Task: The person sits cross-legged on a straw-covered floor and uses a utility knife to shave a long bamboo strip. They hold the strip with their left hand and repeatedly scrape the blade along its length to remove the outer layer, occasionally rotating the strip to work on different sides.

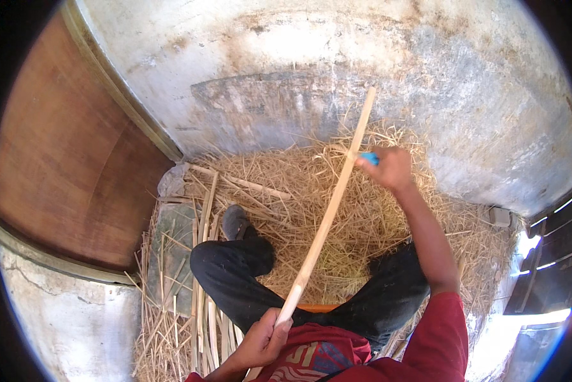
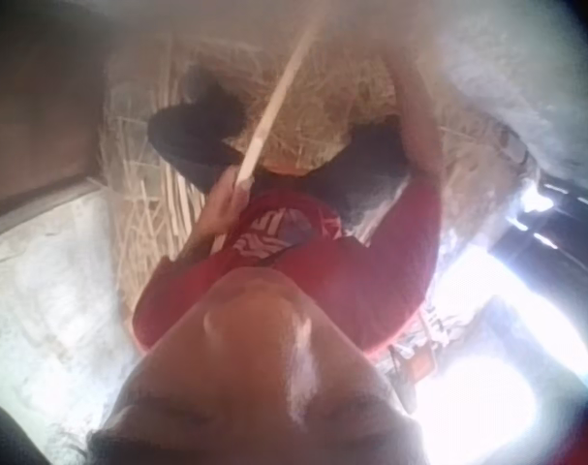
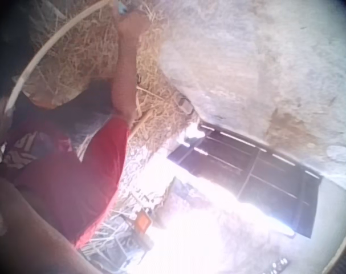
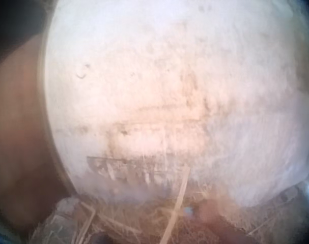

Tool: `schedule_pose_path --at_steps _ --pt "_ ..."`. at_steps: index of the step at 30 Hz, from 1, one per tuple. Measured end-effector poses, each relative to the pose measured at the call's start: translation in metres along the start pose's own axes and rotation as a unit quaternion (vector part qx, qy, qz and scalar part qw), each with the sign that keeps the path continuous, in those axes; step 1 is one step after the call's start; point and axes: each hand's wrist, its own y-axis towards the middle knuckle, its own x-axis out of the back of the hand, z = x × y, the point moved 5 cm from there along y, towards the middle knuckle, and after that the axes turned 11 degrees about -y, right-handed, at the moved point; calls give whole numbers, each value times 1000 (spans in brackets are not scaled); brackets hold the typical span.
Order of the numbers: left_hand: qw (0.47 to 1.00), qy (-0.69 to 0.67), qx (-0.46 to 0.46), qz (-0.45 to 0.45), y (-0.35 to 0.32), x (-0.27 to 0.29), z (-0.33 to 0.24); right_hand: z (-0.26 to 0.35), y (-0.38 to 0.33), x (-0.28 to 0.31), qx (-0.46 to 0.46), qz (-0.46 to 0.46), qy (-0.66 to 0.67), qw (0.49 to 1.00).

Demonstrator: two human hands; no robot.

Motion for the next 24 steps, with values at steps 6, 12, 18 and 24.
schedule_pose_path --at_steps 6,12,18,24 --pt "995 58 83 22 -29 -4 5 -78 17 -16 -71 12 -120 990" --pt "980 120 130 87 -52 -2 17 -194 0 -39 -381 76 7 921" --pt "993 -113 25 -12 -17 6 13 -70 -7 -25 -248 218 82 940" --pt "983 -179 -41 -1 25 0 -20 101 -72 41 160 131 157 966"
